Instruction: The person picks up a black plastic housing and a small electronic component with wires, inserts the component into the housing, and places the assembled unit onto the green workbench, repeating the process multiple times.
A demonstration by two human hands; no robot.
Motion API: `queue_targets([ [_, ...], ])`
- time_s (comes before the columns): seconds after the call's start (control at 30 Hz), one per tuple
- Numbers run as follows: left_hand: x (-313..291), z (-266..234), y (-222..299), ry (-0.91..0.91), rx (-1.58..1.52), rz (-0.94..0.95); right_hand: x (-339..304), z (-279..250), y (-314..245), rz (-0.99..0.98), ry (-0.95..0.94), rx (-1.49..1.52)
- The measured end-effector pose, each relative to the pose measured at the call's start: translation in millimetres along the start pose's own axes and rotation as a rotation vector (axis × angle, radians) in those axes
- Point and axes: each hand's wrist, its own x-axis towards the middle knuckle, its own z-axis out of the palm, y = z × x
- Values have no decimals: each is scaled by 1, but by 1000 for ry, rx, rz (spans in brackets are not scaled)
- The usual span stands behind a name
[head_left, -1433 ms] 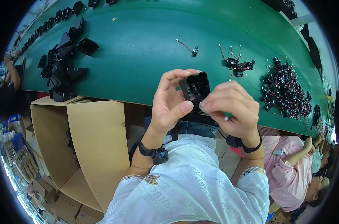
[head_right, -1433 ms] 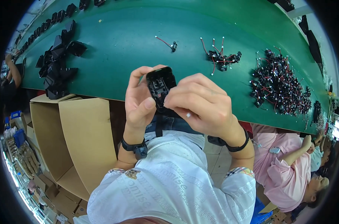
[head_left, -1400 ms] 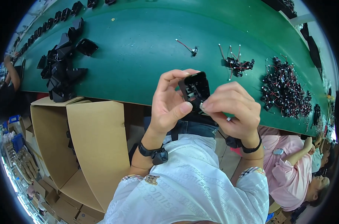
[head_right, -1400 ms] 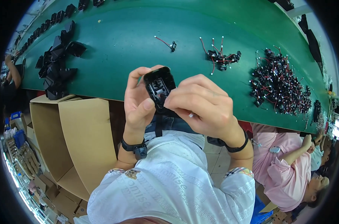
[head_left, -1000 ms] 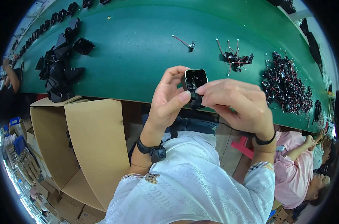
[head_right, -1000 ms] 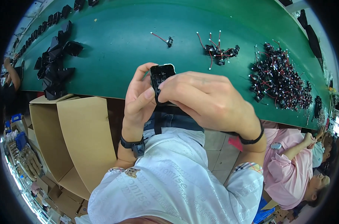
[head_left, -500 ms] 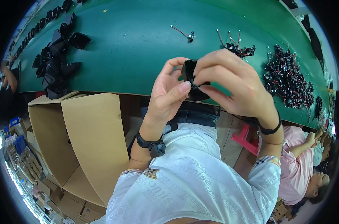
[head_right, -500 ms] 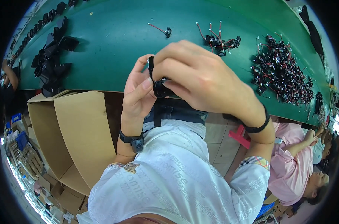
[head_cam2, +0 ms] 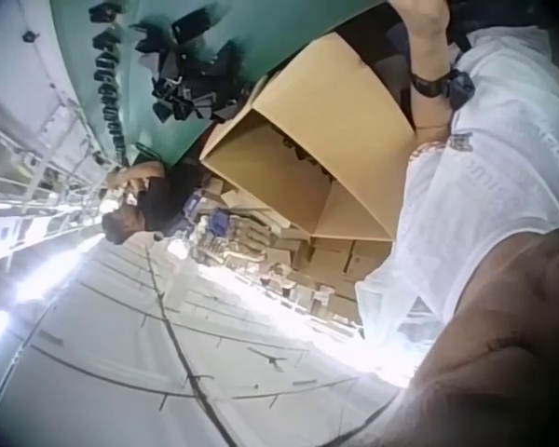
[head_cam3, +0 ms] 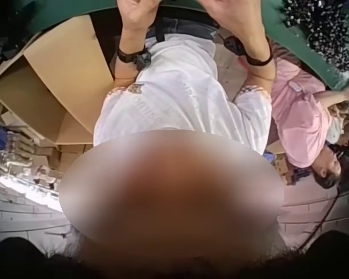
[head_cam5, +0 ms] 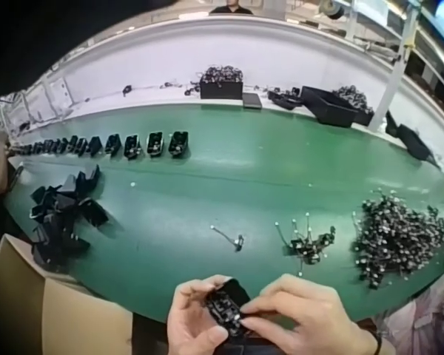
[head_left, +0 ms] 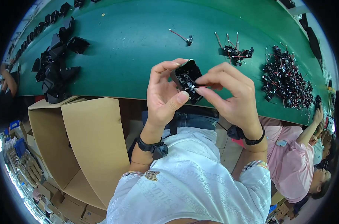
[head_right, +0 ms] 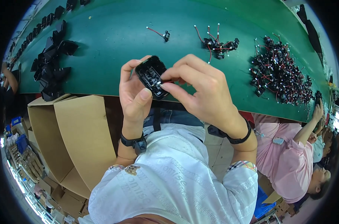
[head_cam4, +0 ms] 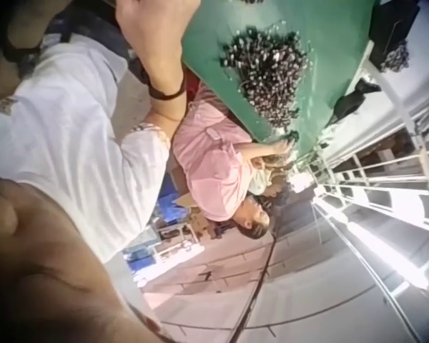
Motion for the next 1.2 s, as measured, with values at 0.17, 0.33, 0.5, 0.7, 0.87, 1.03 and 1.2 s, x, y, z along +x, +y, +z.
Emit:
queue_targets([
  [0.17,-2,-2,-1,-23,19,27,-1,1,-3,-169,-69,-195],
  [0.33,-1,-4,4,34,16,42,2,-8,-9,-89,-21,-95],
  [0.5,-3,-7,6,41,33,19,7,-12,-13,-378,5,-381],
  [0.7,-2,-2,9,35,86,7,11,-19,-26,-474,-340,-535],
  [0.87,-3,-2,10,1,123,19,17,-19,-31,-525,-443,-628],
  [1.03,-2,-4,13,15,112,-25,29,-15,-25,-482,-414,-444],
  [1.2,-3,-7,11,34,-59,-77,10,7,-1,-205,-160,-50],
])
